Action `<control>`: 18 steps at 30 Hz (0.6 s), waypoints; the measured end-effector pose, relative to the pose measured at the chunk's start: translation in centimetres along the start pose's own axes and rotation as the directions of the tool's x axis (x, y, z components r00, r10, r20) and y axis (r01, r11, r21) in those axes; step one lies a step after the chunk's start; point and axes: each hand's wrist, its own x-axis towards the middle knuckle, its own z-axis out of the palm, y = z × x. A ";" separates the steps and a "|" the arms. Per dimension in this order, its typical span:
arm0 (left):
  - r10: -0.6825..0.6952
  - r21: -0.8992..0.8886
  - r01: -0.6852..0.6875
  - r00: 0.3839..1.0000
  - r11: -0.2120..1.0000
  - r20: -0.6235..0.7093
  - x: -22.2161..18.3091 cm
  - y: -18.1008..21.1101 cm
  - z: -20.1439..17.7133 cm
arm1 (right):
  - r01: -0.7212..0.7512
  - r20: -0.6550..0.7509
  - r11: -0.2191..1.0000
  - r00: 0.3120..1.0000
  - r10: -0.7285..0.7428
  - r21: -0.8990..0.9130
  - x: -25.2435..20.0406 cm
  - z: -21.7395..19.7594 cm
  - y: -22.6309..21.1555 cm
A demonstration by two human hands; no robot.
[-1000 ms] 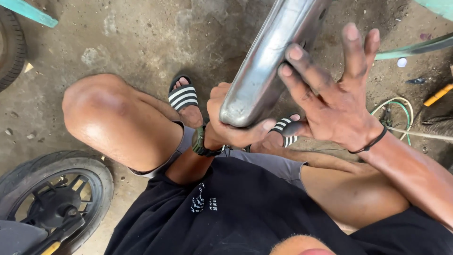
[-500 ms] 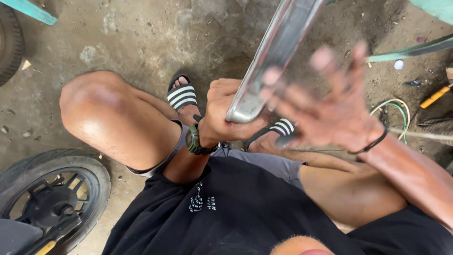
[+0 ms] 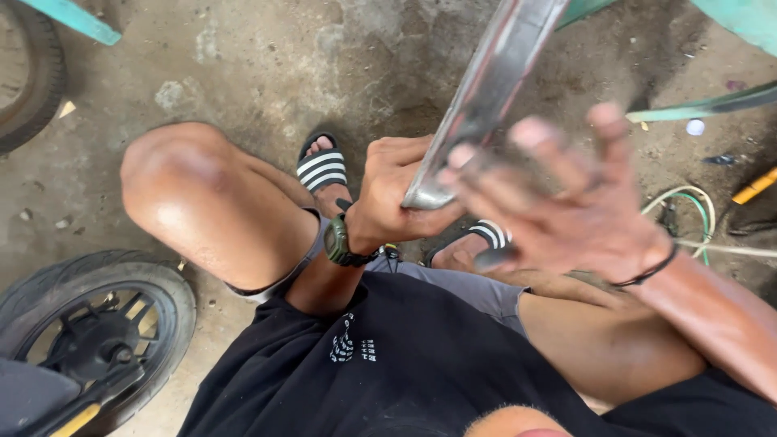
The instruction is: Polishing a metal exhaust shield by hand using a rubbing motion.
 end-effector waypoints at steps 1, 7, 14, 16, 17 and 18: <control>-0.017 -0.015 0.017 1.000 1.000 0.012 -0.1 0.0 -0.1 | -0.082 0.021 0.995 0.996 0.081 0.048 -0.2 -0.2 0.9; 0.004 -0.079 -0.002 1.000 0.997 0.027 0.0 -0.3 0.3 | -0.036 0.027 0.999 0.999 0.035 0.038 0.0 0.5 0.1; -0.056 -0.132 0.058 0.998 0.990 0.014 -0.3 0.1 0.3 | -0.042 -0.099 0.986 0.993 0.058 0.159 0.7 1.8 -0.7; -0.057 -0.128 0.056 0.998 0.990 -0.004 0.1 0.4 0.0 | -0.020 -0.076 0.991 0.997 0.030 0.132 0.1 2.1 0.3; -0.066 -0.127 0.063 0.998 0.990 -0.020 0.0 0.6 -0.2 | -0.003 -0.047 0.994 0.999 0.008 0.112 -0.1 2.3 0.6; -0.073 -0.125 0.069 0.997 0.990 -0.022 0.4 1.0 -0.3 | -0.002 -0.046 0.993 0.999 0.008 0.119 -0.9 2.2 1.2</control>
